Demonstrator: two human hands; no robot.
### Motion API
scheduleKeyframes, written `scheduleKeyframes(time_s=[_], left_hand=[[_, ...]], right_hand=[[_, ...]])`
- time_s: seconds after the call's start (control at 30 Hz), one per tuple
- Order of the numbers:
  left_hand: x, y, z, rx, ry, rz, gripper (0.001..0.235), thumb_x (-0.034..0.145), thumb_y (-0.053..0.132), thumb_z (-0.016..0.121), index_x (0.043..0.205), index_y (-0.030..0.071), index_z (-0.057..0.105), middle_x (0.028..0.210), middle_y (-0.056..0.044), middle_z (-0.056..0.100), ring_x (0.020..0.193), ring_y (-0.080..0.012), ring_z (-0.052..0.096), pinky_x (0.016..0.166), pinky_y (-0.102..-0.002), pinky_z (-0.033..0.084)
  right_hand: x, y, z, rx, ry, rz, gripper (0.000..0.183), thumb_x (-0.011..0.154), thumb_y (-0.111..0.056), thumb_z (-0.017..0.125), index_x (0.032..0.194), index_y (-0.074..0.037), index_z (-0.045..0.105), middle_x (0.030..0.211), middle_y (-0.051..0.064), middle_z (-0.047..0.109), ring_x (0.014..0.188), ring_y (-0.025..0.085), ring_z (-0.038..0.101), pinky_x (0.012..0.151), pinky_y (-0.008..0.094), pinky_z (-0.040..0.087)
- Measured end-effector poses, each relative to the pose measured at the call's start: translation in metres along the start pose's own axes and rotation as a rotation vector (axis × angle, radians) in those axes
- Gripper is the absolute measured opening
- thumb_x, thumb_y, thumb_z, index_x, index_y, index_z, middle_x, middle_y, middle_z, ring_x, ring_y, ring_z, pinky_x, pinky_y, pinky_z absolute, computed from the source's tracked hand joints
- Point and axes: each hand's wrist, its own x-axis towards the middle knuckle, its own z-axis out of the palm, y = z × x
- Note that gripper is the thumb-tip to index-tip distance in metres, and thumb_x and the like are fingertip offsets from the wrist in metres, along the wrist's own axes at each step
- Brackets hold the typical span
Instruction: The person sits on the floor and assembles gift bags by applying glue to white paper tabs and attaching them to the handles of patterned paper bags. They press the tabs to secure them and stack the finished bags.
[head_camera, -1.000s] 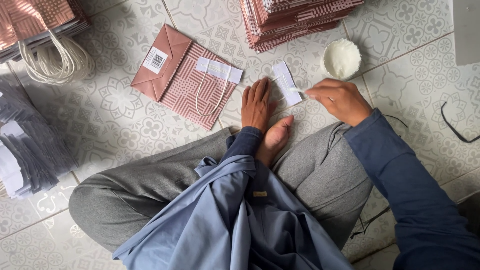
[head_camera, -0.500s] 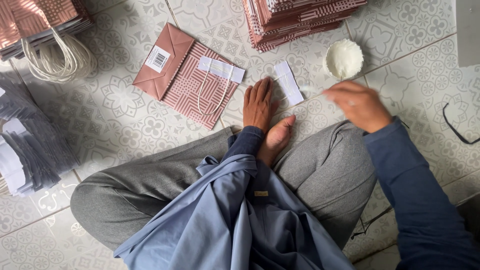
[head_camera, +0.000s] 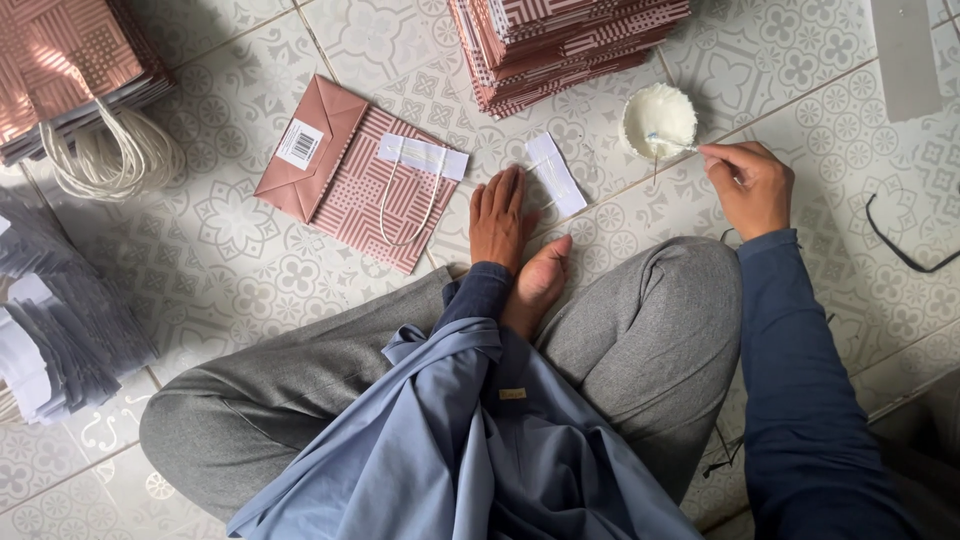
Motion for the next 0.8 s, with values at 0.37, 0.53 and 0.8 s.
scheduleKeyframes(time_s=[0.37, 0.53, 0.8], left_hand=[[0.000, 0.001, -0.005, -0.052, 0.060, 0.019, 0.070, 0.097, 0.042, 0.068, 0.155, 0.011, 0.044, 0.158, -0.003, 0.046, 0.146, -0.0220, 0.044, 0.122, -0.045, 0.032], [-0.002, 0.000, 0.004, -0.071, 0.046, 0.007, 0.071, 0.097, 0.042, 0.067, 0.156, 0.012, 0.042, 0.160, -0.002, 0.045, 0.147, -0.0216, 0.042, 0.123, -0.045, 0.031], [-0.003, -0.002, 0.015, -0.059, 0.051, -0.010, 0.077, 0.092, 0.049, 0.070, 0.156, 0.015, 0.042, 0.159, -0.005, 0.042, 0.148, -0.0237, 0.038, 0.126, -0.045, 0.025]], right_hand=[[0.007, 0.004, -0.011, 0.140, -0.082, 0.310, 0.021, 0.103, -0.005, 0.059, 0.114, -0.011, 0.075, 0.095, 0.002, 0.069, 0.081, 0.011, 0.061, 0.075, 0.025, 0.050], [0.008, 0.018, -0.011, 0.020, -0.121, 0.244, 0.023, 0.101, -0.008, 0.056, 0.112, -0.016, 0.075, 0.094, 0.001, 0.067, 0.078, 0.014, 0.054, 0.076, 0.031, 0.047], [0.011, 0.057, -0.003, 0.004, -0.119, 0.288, 0.027, 0.095, -0.010, 0.057, 0.111, -0.018, 0.077, 0.092, 0.011, 0.064, 0.080, 0.022, 0.058, 0.074, 0.039, 0.051]])
